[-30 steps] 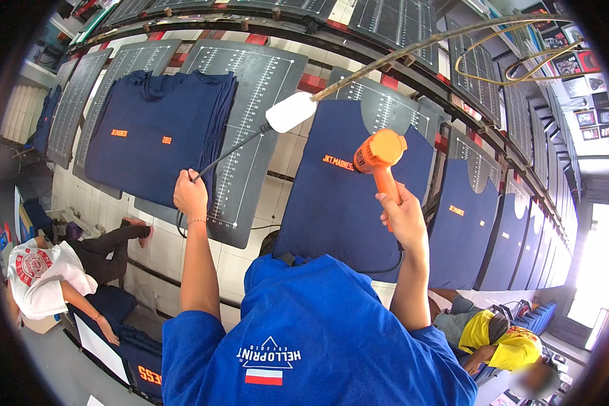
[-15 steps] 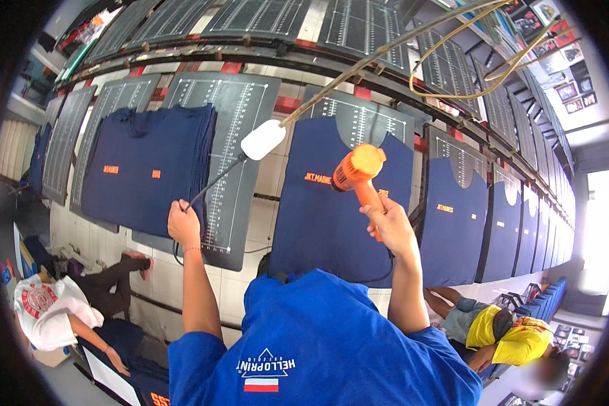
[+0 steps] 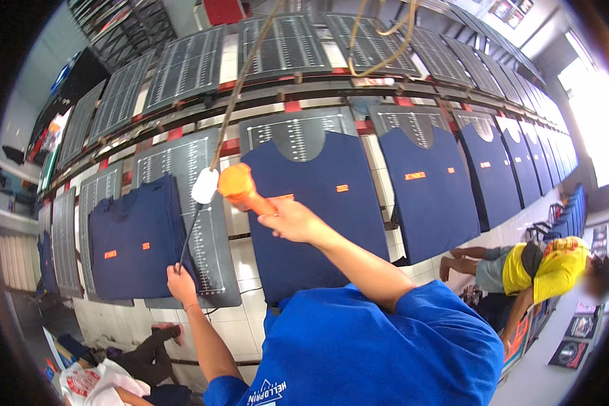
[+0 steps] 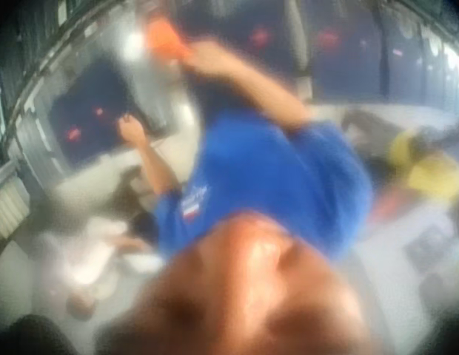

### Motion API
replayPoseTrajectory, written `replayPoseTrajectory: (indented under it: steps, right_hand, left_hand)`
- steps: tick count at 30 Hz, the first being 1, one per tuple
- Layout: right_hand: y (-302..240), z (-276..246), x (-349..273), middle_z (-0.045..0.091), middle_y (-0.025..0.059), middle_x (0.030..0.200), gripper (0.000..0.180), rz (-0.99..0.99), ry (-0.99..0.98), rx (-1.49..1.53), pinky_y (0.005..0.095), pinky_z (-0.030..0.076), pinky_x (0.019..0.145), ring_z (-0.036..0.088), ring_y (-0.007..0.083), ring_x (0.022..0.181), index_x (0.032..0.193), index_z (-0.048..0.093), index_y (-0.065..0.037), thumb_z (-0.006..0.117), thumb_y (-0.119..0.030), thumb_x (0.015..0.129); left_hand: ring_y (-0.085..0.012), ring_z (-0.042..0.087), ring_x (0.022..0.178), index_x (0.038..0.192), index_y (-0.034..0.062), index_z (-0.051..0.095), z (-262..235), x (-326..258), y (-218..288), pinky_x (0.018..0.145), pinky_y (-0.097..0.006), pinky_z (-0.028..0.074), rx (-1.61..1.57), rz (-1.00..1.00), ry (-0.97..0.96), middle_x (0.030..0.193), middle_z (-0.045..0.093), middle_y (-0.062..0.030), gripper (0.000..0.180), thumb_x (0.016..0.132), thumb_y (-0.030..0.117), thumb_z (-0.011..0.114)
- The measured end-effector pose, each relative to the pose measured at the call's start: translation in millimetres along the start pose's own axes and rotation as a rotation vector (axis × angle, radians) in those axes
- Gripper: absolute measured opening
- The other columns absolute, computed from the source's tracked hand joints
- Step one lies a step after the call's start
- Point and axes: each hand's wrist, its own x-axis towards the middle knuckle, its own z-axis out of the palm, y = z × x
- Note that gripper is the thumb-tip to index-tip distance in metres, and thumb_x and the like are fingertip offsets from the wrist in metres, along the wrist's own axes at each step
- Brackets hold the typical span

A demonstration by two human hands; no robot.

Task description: The person uses a heat gun to dry ink on t-shirts mounted on printing boards, moving between them and occasionally smoothing the fabric by hand.

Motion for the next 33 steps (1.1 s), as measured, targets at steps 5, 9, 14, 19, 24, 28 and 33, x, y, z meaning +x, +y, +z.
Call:
replayPoseTrajectory:
  steps: [5,9,14,19,24,28,33]
  right_hand:
    - [7.9,-21.5,-33.4,0.057,0.004,0.069,0.031,0.06,0.015,0.199,0.0276,0.048,0.05,0.058,0.0124,0.056,0.105,0.057,0.001,0.06,-0.024,0.087]
    - [34.3,-78.4,-90.6,0.053,-0.002,0.068,0.032,0.166,0.043,0.365,0.0213,0.045,0.048,0.054,0.0059,0.056,0.109,0.056,-0.001,0.062,-0.025,0.089]
    - [95.9,-180.5,-195.3,0.062,0.0046,0.093,0.05,0.123,0.178,0.753,0.0203,0.047,0.051,0.058,0.0077,0.066,0.131,0.046,-0.004,0.065,-0.014,0.086]
    - [121.4,-280.3,-283.9,0.061,0.0083,0.096,0.067,0.237,0.233,0.745,0.0215,0.047,0.046,0.059,0.0095,0.064,0.144,0.03,-0.01,0.062,-0.012,0.086]
    - [146.0,-344.5,-302.3,0.059,0.005,0.083,0.037,0.325,0.26,0.542,0.021,0.043,0.043,0.058,0.0085,0.061,0.115,0.049,-0.001,0.062,-0.02,0.086]
    - [145.8,-376.0,-289.6,0.057,0.0026,0.075,0.031,0.311,0.221,0.465,0.0211,0.042,0.043,0.058,0.0091,0.06,0.101,0.052,-0.004,0.061,-0.032,0.09]
    - [139.9,-398.8,-256.9,0.056,0.0017,0.07,0.032,0.29,0.181,0.327,0.0213,0.041,0.044,0.057,0.0089,0.058,0.097,0.053,-0.004,0.059,-0.034,0.092]
  left_hand:
    - [-0.0346,0.06,0.072,0.086,-0.0042,0.056,-12.6,-63.9,-4.4,0.067,-0.042,0.045,-0.203,0.024,-0.088,0.079,0.064,-0.0199,0.027,0.093,0.022,0.055]
    - [-0.0186,0.054,0.068,0.087,-0.0066,0.056,5.2,-130.6,-17.5,0.064,-0.033,0.044,-0.463,-0.026,-0.172,0.075,0.061,-0.0124,0.024,0.093,0.016,0.056]
    - [-0.0124,0.046,0.064,0.086,-0.0044,0.055,15.5,-212.5,52.5,0.06,-0.029,0.041,-0.317,-0.053,-0.341,0.071,0.055,-0.0051,0.021,0.091,0.015,0.058]
    - [-0.0139,0.045,0.061,0.081,-0.003,0.053,31.7,-266.8,135.7,0.058,-0.031,0.04,-0.34,0.046,-0.239,0.067,0.052,-0.0064,0.019,0.091,0.013,0.057]
    - [-0.0226,0.051,0.065,0.085,-0.0007,0.055,66.0,-286.9,157.5,0.064,-0.037,0.043,-0.184,0.154,-0.065,0.074,0.054,-0.0095,0.013,0.088,0.011,0.06]
    - [-0.0279,0.053,0.083,0.094,0.0031,0.057,62.9,-312.7,187.6,0.073,-0.041,0.044,0.017,0.138,0.007,0.088,0.056,-0.0104,0.019,0.084,0.015,0.068]
    - [-0.0356,0.045,0.117,0.125,0.0042,0.049,66.0,-339.2,214.4,0.099,-0.048,0.035,0.099,0.064,0.054,0.124,0.051,-0.0168,0.054,0.081,0.026,0.071]
